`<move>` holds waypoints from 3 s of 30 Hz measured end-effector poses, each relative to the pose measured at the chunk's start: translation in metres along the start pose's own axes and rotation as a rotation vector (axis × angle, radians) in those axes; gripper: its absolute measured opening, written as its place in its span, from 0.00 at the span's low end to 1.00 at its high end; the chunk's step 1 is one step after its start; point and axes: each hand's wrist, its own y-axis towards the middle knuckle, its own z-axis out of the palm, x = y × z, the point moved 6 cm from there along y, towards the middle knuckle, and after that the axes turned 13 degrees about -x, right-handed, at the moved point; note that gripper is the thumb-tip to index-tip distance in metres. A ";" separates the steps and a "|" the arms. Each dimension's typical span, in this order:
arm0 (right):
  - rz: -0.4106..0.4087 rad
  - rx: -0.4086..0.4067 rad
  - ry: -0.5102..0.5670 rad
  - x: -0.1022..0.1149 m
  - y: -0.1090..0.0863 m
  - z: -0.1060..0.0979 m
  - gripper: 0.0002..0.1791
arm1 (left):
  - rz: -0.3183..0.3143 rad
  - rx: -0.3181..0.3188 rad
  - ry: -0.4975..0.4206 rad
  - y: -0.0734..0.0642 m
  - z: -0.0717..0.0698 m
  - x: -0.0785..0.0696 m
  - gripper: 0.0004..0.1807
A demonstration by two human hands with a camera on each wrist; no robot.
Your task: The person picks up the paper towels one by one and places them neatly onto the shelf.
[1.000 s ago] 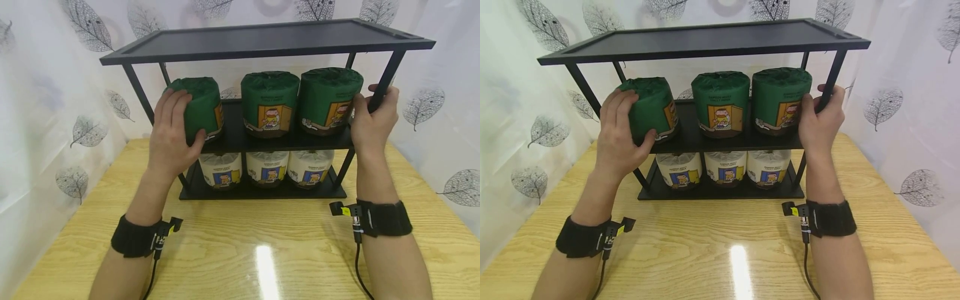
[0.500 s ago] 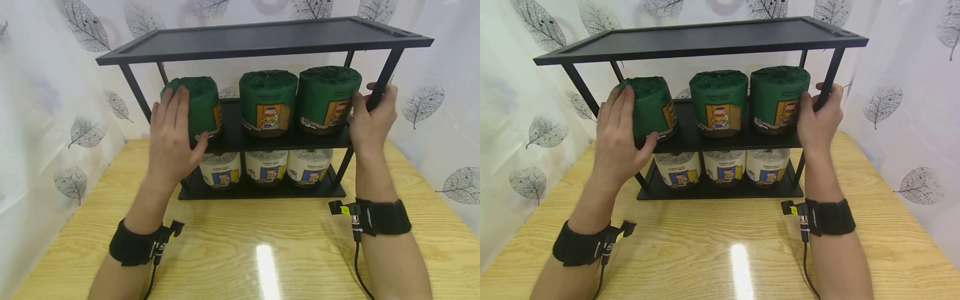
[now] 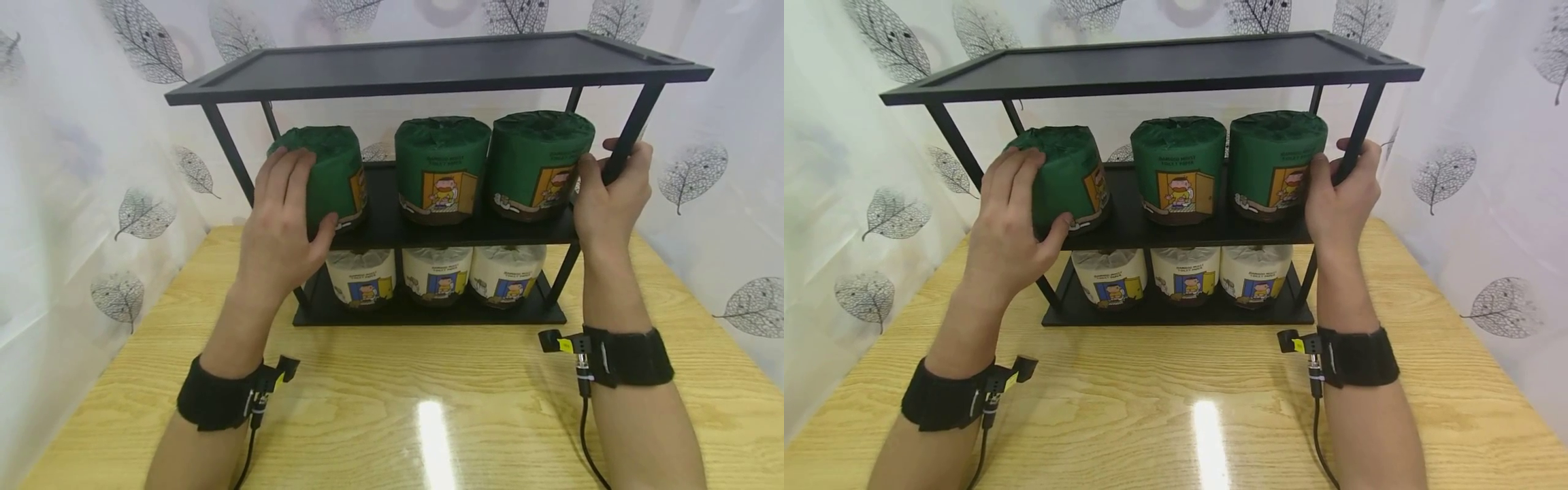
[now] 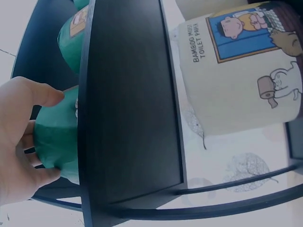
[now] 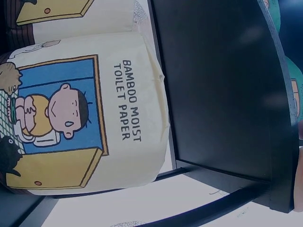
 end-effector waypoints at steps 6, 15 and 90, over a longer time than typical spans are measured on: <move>0.007 -0.003 0.002 0.001 0.000 0.000 0.11 | 0.000 -0.026 -0.056 -0.001 0.002 0.007 0.36; -0.001 -0.007 0.006 0.002 0.000 0.001 0.10 | -0.012 -0.037 -0.083 -0.002 0.002 0.014 0.35; 0.011 -0.004 -0.001 -0.002 0.000 0.001 0.10 | 0.025 -0.008 0.161 -0.007 0.014 -0.007 0.46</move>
